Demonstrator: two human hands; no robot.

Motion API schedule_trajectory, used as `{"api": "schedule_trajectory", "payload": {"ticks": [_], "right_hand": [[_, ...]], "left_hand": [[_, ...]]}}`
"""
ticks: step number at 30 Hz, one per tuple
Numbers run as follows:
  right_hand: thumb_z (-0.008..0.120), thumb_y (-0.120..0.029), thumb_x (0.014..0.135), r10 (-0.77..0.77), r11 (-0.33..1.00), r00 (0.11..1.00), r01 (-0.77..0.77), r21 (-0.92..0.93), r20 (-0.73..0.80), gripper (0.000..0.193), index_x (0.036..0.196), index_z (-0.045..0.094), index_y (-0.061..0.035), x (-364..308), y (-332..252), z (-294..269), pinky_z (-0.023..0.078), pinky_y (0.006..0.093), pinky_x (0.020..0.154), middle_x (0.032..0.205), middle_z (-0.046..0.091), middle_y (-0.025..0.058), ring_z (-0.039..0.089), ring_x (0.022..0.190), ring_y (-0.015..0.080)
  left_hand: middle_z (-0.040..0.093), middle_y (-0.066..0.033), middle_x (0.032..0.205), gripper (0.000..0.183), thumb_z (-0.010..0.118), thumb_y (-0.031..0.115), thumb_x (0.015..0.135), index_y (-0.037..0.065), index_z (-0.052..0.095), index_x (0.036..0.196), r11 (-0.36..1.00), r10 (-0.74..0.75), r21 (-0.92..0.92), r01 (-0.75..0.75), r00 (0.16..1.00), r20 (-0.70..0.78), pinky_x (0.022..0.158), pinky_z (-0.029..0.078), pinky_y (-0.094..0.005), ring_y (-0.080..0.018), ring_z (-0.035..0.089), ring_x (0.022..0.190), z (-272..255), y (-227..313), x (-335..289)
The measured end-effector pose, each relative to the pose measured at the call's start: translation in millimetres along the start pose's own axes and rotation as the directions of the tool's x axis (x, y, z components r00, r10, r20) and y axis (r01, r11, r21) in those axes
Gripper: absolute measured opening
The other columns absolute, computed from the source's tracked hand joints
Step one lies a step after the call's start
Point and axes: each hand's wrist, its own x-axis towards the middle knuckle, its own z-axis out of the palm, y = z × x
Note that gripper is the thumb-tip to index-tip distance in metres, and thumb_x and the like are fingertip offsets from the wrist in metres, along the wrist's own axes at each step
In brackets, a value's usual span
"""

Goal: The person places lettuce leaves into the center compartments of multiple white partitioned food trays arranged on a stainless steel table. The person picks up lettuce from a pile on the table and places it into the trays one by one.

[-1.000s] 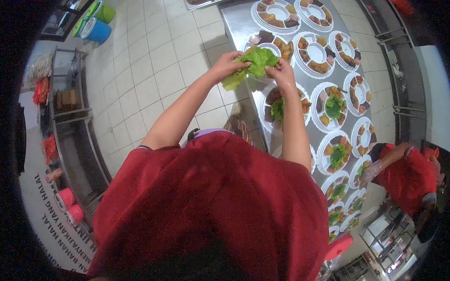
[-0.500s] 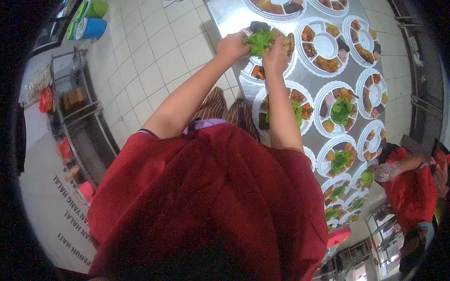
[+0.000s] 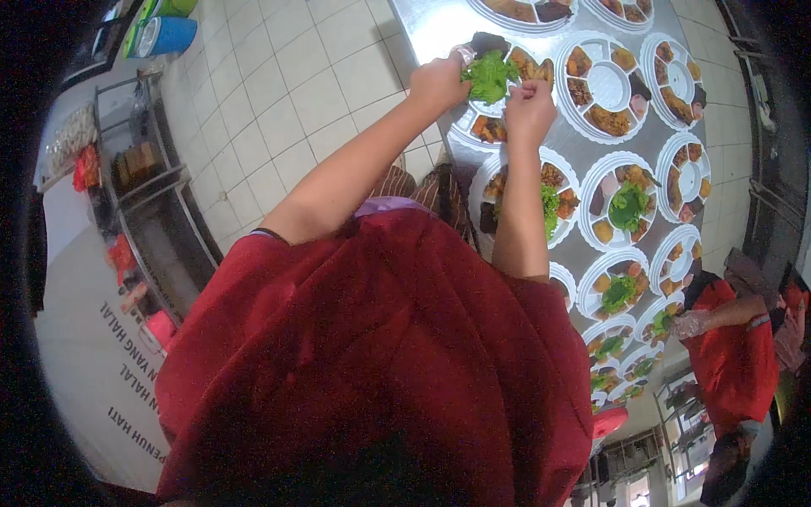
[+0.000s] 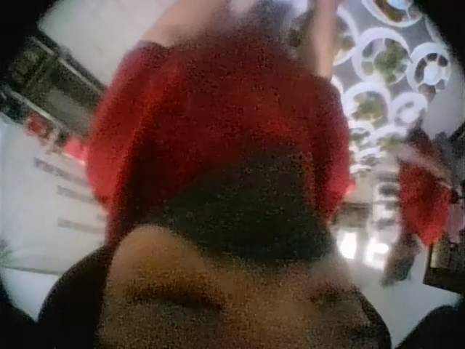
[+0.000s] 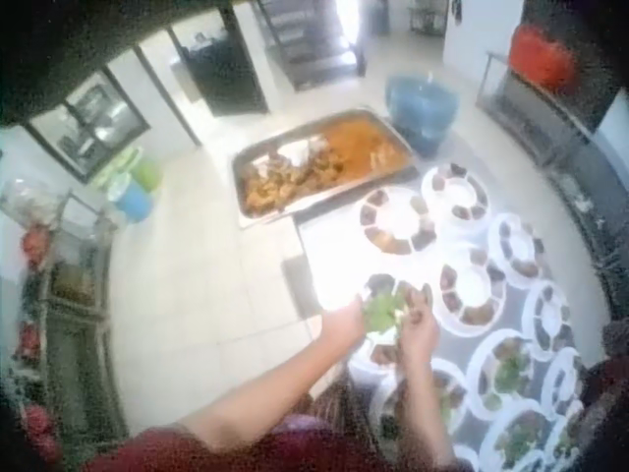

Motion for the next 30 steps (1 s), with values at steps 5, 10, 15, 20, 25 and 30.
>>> {"api": "schedule_trajectory", "payload": {"ticks": [5, 10, 15, 20, 25, 30], "right_hand": [[0.058, -0.002, 0.069, -0.458, 0.874, 0.884, 0.467, -0.135, 0.092, 0.018, 0.087, 0.059, 0.0018, -12, -16, 15, 0.044, 0.0389, 0.074, 0.088, 0.059, 0.0201, 0.056, 0.083, 0.0338], [0.060, -0.002, 0.067, -0.325, 0.887, 0.937, 0.349, -0.303, 0.128, 0.034, 0.099, 0.056, 0.0050, -1, -2, 29, 0.042, 0.0417, 0.080, 0.093, 0.057, 0.0240, 0.053, 0.089, 0.0377], [0.065, -0.007, 0.067, -0.324, 0.891, 0.945, 0.321, -0.322, 0.047, 0.035, 0.100, 0.055, 0.0028, -13, -11, 34, 0.043, 0.0423, 0.080, 0.099, 0.052, 0.0225, 0.051, 0.093, 0.0381], [0.068, -0.015, 0.068, -0.306, 0.879, 0.950, 0.306, -0.365, 0.060, 0.038, 0.100, 0.055, -0.0010, -16, -11, 34, 0.043, 0.0422, 0.079, 0.104, 0.048, 0.0212, 0.050, 0.095, 0.0371], [0.065, -0.018, 0.072, -0.430, 0.841, 0.902, 0.417, -0.345, 0.043, 0.025, 0.088, 0.060, -0.0002, -11, -10, 19, 0.045, 0.0390, 0.074, 0.090, 0.056, 0.0174, 0.055, 0.086, 0.0323], [0.059, -0.026, 0.081, -0.114, 0.993, 0.977, 0.110, 0.034, 0.178, 0.026, 0.091, 0.063, -0.0025, -51, -54, -5, 0.045, 0.0278, 0.064, 0.086, 0.062, 0.0102, 0.057, 0.077, 0.0151]], "left_hand": [[0.061, -0.0165, 0.076, 0.032, 0.063, 0.026, 0.068, 0.006, 0.052, 0.091, 0.997, 0.072, 0.012, -0.072, 0.996, -0.043, 0.061, 0.049, -0.0420, -0.0321, 0.061, 0.071, -4, 4, -1], [0.060, -0.0157, 0.069, 0.029, 0.061, 0.024, 0.069, 0.007, 0.051, 0.090, 0.985, 0.167, 0.050, -0.162, 0.979, -0.117, 0.056, 0.049, -0.0418, -0.0314, 0.061, 0.067, 8, -4, 2], [0.060, -0.0146, 0.065, 0.028, 0.060, 0.027, 0.071, 0.006, 0.053, 0.087, 0.975, 0.224, 0.063, -0.215, 0.951, -0.211, 0.053, 0.048, -0.0410, -0.0304, 0.061, 0.064, 15, -6, 2], [0.059, -0.0122, 0.062, 0.035, 0.058, 0.036, 0.076, 0.005, 0.054, 0.092, 0.989, 0.107, -0.080, -0.123, 0.979, -0.175, 0.051, 0.047, -0.0377, -0.0255, 0.061, 0.060, -29, -14, -17], [0.059, -0.0061, 0.075, 0.038, 0.056, 0.035, 0.080, 0.005, 0.054, 0.102, 0.657, -0.110, -0.722, 0.219, 0.975, 0.195, 0.054, 0.046, -0.0302, -0.0159, 0.059, 0.068, -64, -60, -42], [0.055, -0.0079, 0.094, 0.039, 0.056, 0.034, 0.083, 0.004, 0.050, 0.106, -0.242, 0.013, -0.872, 0.426, 0.900, 0.436, 0.072, 0.050, -0.0299, -0.0167, 0.058, 0.083, -78, -71, -64]]}}
